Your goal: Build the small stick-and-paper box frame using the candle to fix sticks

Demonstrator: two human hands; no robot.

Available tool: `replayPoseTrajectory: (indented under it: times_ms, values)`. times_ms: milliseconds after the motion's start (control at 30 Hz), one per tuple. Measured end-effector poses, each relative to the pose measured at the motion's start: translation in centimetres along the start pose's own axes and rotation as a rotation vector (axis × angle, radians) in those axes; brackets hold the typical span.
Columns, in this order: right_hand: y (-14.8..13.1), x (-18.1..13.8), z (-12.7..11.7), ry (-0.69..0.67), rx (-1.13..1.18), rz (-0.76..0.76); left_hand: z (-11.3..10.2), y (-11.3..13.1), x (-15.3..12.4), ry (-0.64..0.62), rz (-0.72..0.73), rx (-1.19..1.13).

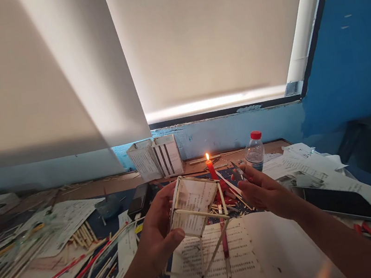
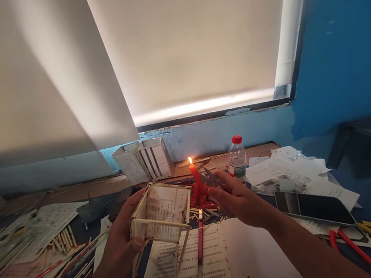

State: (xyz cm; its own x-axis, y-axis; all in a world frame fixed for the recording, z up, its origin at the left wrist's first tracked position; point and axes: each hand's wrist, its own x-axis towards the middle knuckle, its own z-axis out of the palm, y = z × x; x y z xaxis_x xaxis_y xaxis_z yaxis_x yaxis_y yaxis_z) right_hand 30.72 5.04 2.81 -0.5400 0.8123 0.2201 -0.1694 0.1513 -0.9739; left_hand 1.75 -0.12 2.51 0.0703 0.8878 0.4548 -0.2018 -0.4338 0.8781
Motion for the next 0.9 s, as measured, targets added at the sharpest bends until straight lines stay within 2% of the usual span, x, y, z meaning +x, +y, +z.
replayPoseTrajectory:
  times_ms: [100,367,900]
  values:
    - [-0.7,-0.5,0.2,-0.022,-0.041,0.004,0.1,0.1,-0.1,0.009,-0.011,-0.005]
    - [-1.4,-0.5,0.9,0.021,-0.379,-0.062,0.2,0.1,-0.1,0.010,0.008,-0.029]
    - [-2.7,-0.9,1.8,0.006,-0.426,-0.078,0.5,0.1,-0.6,-0.024,-0.013,-0.028]
